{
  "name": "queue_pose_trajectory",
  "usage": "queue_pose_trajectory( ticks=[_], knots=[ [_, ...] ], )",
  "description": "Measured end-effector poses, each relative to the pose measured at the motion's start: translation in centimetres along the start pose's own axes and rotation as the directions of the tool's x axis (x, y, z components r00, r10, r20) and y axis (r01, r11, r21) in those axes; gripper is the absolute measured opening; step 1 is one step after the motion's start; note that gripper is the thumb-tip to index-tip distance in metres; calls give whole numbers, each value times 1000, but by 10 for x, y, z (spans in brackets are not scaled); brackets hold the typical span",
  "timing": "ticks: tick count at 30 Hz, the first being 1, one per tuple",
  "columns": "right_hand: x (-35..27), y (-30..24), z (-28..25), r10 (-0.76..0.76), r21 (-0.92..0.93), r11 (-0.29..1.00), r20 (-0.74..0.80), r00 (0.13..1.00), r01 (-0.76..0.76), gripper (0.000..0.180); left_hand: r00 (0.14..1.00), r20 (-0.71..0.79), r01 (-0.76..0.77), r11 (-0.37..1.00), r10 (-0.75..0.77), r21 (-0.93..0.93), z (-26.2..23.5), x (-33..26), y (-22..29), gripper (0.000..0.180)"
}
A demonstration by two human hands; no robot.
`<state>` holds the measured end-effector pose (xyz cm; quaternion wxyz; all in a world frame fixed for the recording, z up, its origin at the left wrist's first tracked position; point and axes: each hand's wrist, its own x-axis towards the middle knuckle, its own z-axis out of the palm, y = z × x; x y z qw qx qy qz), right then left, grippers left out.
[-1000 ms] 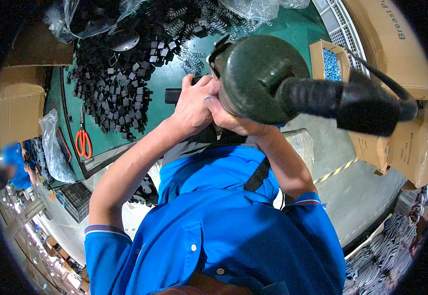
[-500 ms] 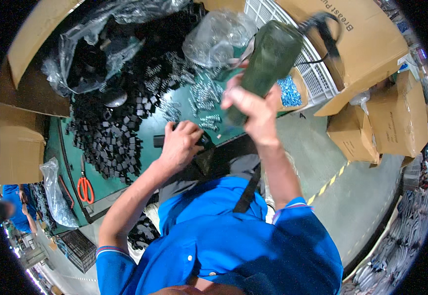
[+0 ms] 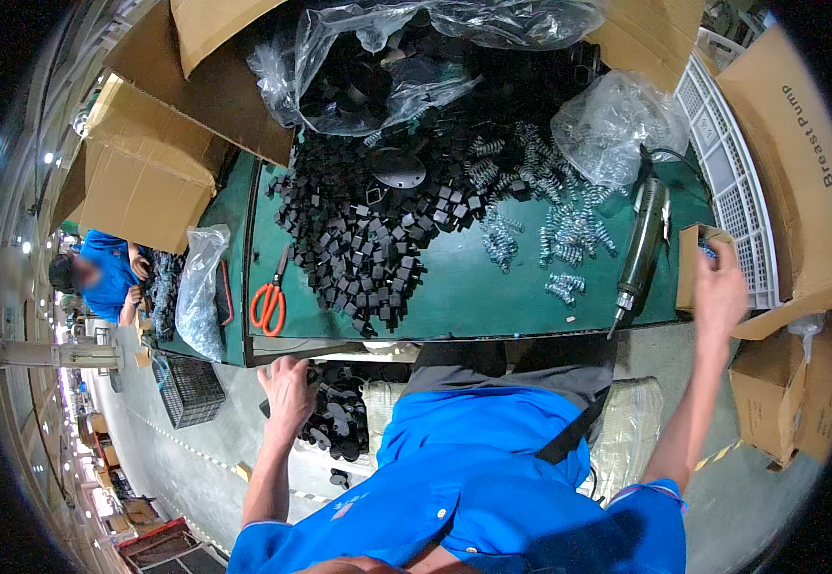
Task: The person repeatedly picks up small black plastic components and metal springs from a green workbench, inserts the springs into the components, and uses a green pneumatic tool to fasten them. The person handles the parts one at a time and places the finished assemblies on the table.
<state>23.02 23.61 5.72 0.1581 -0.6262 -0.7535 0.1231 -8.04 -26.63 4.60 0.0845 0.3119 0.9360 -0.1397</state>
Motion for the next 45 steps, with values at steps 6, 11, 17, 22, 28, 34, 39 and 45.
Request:
queue_pose_trajectory(
  ticks=[6,11,17,22,28,34,39,45],
  knots=[
    [33,68,31,-184,-361,911,76,980,199,19,926,-362,-251,894,110,-370,-42,69,41,48],
    [32,71,39,-68,-263,962,48,997,78,15,897,-442,-264,807,5,-527,-76,195,120,61],
    [21,69,41,-36,-133,991,-67,997,27,23,958,-286,-146,906,29,-397,-81,259,145,44],
    [-1,95,44,35,669,729,-247,968,144,14,927,-347,-336,726,141,-600,-101,223,124,34],
    [-124,46,51,122,900,-24,435,892,-436,3,680,-345,-717,489,647,-497,-91,157,137,46],
    [-157,-4,58,-394,661,642,-149,907,388,8,549,-309,-826,447,777,-343,-64,155,181,47],
    [-133,5,62,-636,348,716,-32,771,605,9,573,-303,-798,435,761,-416,-56,165,193,48],
    [-158,42,47,-376,541,765,-63,924,349,4,569,-321,-757,331,757,-563,-52,160,208,52]
  ],
)
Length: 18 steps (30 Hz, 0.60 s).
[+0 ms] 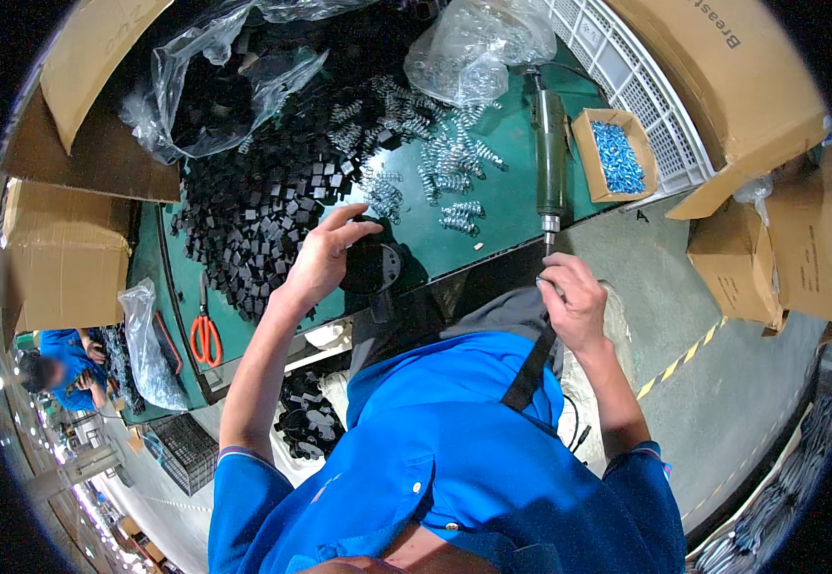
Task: The person repeatedly picks up small black plastic components and metal springs from a green workbench, inserts the springs into the components, and uses a green pneumatic tool to fasten them. The person handles the parts one at a time and places the finished assemblies on the table.
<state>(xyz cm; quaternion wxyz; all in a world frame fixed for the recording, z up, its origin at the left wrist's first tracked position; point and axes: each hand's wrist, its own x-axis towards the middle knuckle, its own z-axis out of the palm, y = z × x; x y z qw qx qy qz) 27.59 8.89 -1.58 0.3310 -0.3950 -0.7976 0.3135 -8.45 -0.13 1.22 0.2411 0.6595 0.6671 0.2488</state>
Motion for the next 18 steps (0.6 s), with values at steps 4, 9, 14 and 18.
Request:
queue_pose_trajectory(
  ticks=[4,9,14,18],
  knots=[
    [-26,13,2,602,555,679,-46,797,-480,8,973,-229,-2,992,31,126,-7,27,6,36],
    [-48,24,36,755,890,-130,375,538,-437,13,992,-112,4,900,49,435,1,92,-9,22],
    [-42,16,52,769,889,-310,442,462,-336,17,1000,13,-29,862,25,507,10,114,-29,26],
    [-34,10,56,769,887,-334,453,451,-320,20,989,-70,-74,848,130,524,11,107,-34,26]
  ],
)
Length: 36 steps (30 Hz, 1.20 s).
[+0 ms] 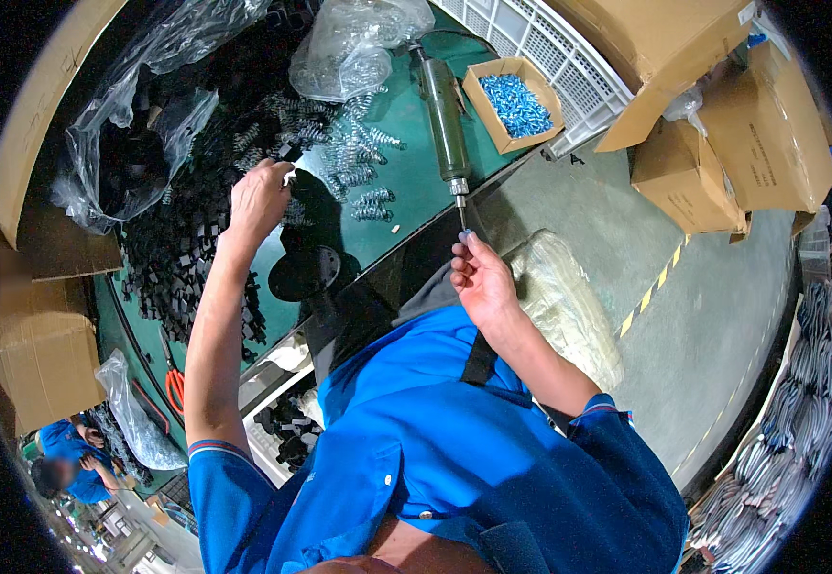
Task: The person repeatedly picks up small black plastic components and metal springs from a green workbench, inserts the springs into the components, and uses a green pneumatic tool to fasten them. The person handles the parts one at a time and places the finished assemblies on the table.
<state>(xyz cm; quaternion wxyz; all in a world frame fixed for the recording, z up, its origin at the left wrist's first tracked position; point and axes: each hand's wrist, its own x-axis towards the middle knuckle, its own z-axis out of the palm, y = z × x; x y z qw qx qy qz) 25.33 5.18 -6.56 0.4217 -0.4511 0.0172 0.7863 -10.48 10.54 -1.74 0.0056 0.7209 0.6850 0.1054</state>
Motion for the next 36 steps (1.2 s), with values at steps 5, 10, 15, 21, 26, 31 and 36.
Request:
queue_pose_trajectory(
  ticks=[5,10,15,21,26,31,36],
  knots=[
    [-4,0,6,11,-4,1000,4,1000,-10,22,948,-216,184,957,-234,-225,-38,-16,20,24],
    [-5,5,0,-12,-24,1000,-10,1000,12,20,898,52,372,691,-437,-620,-50,-45,14,19],
    [-3,5,5,-36,-36,999,3,999,36,19,931,127,335,669,-341,-663,-47,-69,32,18],
    [2,2,-4,4,-26,1000,90,996,-1,21,951,59,283,784,-303,-553,-41,-78,36,19],
    [6,4,-1,-115,-133,984,51,992,121,20,917,68,365,756,-394,-544,-31,-88,30,20],
    [10,-5,-9,-161,-237,956,61,985,172,24,903,76,408,787,-424,-463,-43,-87,43,40],
    [1,-29,-17,-290,-381,880,44,956,284,27,823,-149,493,819,-548,-294,-40,-76,-8,40]
  ],
)
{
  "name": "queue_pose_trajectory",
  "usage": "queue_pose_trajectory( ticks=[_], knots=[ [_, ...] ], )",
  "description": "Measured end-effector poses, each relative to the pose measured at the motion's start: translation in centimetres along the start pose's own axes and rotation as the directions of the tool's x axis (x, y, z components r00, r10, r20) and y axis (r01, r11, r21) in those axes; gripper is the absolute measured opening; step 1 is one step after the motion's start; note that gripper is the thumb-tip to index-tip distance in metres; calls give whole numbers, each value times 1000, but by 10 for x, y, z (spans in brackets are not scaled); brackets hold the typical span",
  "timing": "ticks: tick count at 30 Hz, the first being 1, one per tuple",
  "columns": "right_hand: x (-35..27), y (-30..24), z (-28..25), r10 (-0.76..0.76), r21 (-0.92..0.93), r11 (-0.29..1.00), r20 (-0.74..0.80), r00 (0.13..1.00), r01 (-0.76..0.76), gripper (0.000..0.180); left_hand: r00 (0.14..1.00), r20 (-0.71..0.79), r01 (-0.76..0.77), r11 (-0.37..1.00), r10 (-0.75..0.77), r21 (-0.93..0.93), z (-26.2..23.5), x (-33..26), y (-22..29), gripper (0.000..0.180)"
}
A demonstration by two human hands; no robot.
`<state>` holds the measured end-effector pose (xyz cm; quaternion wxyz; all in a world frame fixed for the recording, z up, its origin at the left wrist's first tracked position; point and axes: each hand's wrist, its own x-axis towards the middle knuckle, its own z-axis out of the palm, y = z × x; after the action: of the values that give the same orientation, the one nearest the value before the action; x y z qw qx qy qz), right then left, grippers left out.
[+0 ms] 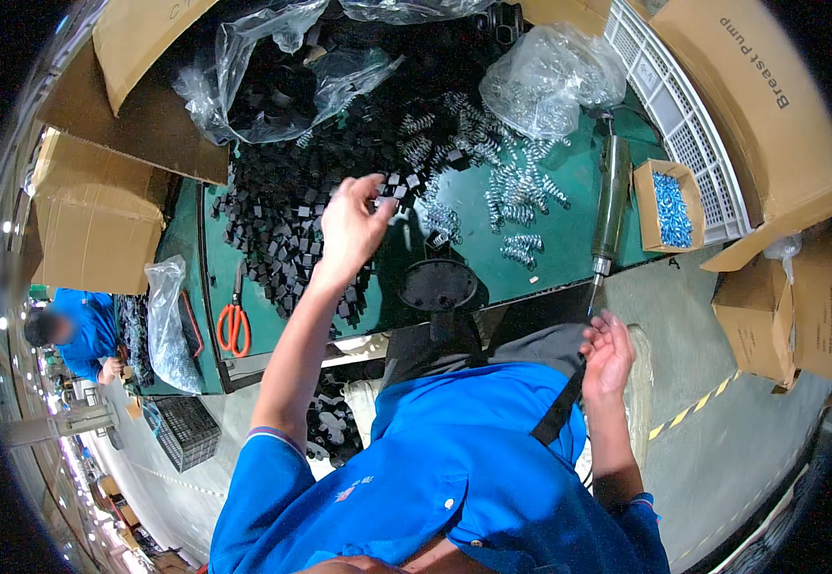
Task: The person repeatedly picks up small black plastic components and metal springs from a green workbench, inserts the springs into the components, and uses a green pneumatic tool to fasten them. The person handles the parts one at a time and places the finished assemblies on the table.
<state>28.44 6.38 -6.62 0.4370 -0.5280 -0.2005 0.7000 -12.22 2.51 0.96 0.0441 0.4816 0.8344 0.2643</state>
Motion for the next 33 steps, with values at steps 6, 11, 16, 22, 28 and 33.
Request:
queue_pose_trajectory(
  ticks=[6,11,16,22,28,33],
  knots=[
    [-16,-19,13,-71,-121,989,143,987,89,21,997,-71,43,949,-22,313,27,38,-20,29],
    [-42,-26,56,-83,-210,966,301,950,151,18,992,-35,128,968,-123,217,29,47,-24,26],
    [-51,-31,94,-109,-191,954,500,859,232,19,966,-41,248,962,-254,-115,16,29,-27,27],
    [-50,-23,134,-78,-239,930,618,783,281,18,998,-37,59,981,-53,186,24,49,-13,30],
    [-54,-19,134,-83,-281,898,647,758,339,17,988,135,43,966,-79,255,28,69,-23,31],
    [-48,-22,138,-114,-268,898,622,774,348,17,864,399,484,290,-305,-826,-15,28,-3,31]
  ],
)
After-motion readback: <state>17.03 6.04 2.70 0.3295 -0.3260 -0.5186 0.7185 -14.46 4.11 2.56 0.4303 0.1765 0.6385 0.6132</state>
